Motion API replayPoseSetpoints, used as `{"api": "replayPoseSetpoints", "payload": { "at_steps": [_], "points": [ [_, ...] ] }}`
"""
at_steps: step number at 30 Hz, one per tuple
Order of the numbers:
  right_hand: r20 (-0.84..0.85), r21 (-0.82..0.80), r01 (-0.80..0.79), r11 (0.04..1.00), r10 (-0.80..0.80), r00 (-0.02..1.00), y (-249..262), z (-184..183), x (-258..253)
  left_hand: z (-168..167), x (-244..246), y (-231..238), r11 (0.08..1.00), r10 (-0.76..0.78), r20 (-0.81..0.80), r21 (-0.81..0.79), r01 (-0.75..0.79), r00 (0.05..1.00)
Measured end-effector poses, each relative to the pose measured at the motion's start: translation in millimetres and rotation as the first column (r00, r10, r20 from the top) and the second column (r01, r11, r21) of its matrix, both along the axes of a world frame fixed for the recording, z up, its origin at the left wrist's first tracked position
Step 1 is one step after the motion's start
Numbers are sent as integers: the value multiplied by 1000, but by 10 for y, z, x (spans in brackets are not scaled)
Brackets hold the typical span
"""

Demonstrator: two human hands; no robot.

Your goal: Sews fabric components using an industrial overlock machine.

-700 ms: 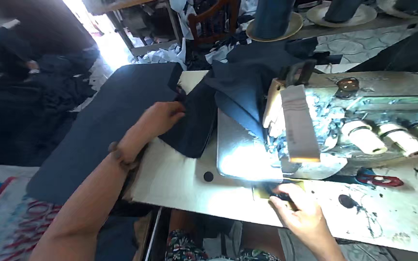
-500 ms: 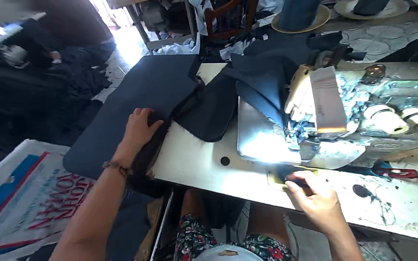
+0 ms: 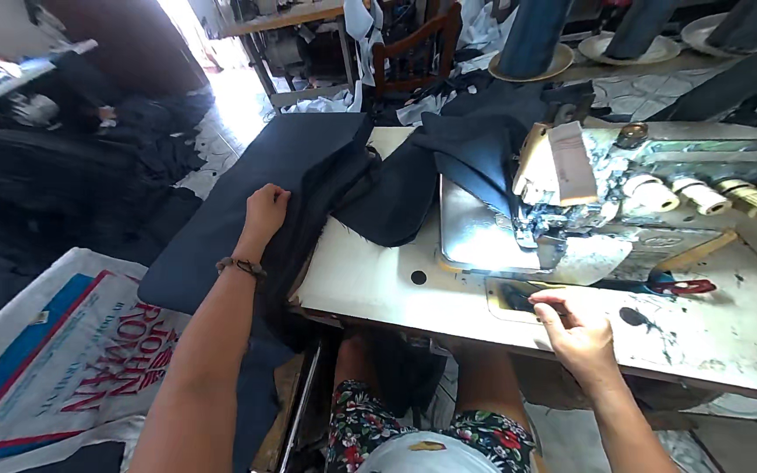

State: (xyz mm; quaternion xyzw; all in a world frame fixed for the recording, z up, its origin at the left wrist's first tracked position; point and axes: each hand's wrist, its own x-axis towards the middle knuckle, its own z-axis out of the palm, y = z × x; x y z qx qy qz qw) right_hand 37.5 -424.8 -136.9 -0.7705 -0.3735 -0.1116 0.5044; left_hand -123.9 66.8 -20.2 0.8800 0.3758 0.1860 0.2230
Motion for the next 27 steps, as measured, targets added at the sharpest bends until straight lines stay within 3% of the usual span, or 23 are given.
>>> {"api": "replayPoseSetpoints", "payload": {
  "at_steps": [2, 5, 7, 9, 11, 13, 17, 22, 27],
  "points": [
    [-34, 122, 33, 992, -29, 999, 11, 7, -50, 95, -23, -48, 1000, 16, 37, -27, -14, 999],
    [-339, 304, 52, 951, 57, 939, 186, 212, -362, 282, -192, -649, 982, -162, 120, -82, 173, 979],
    [-555, 330, -126, 936, 300, 776, 389, 348, -638, 216, -320, -1183, 951, -295, 104, -70, 303, 950],
    [-684, 408, -331, 851, 526, 506, 639, 388, -815, -31, -452, -1671, 919, -382, 76, -77, 388, 921],
    [-740, 483, -390, 784, 604, 296, 852, 404, -863, -351, -629, -2157, 865, -495, 62, -63, 498, 867],
    [-791, 493, -311, 813, 567, 229, 957, 456, -847, -654, -818, -2572, 761, -647, 78, 2, 649, 758],
    [-914, 338, -56, 939, 342, 219, 957, 481, -848, -919, -978, -2799, 428, -904, 52, 128, 895, 425],
    [-870, 380, -44, 924, 374, 322, 728, 312, -1052, -540, -308, -2477, 472, -873, 26, 292, 832, 486],
    [-797, 410, -137, 902, 427, 427, 546, 252, -1035, -464, 263, -2429, 356, -934, 115, 225, 907, 338]
  ]
}}
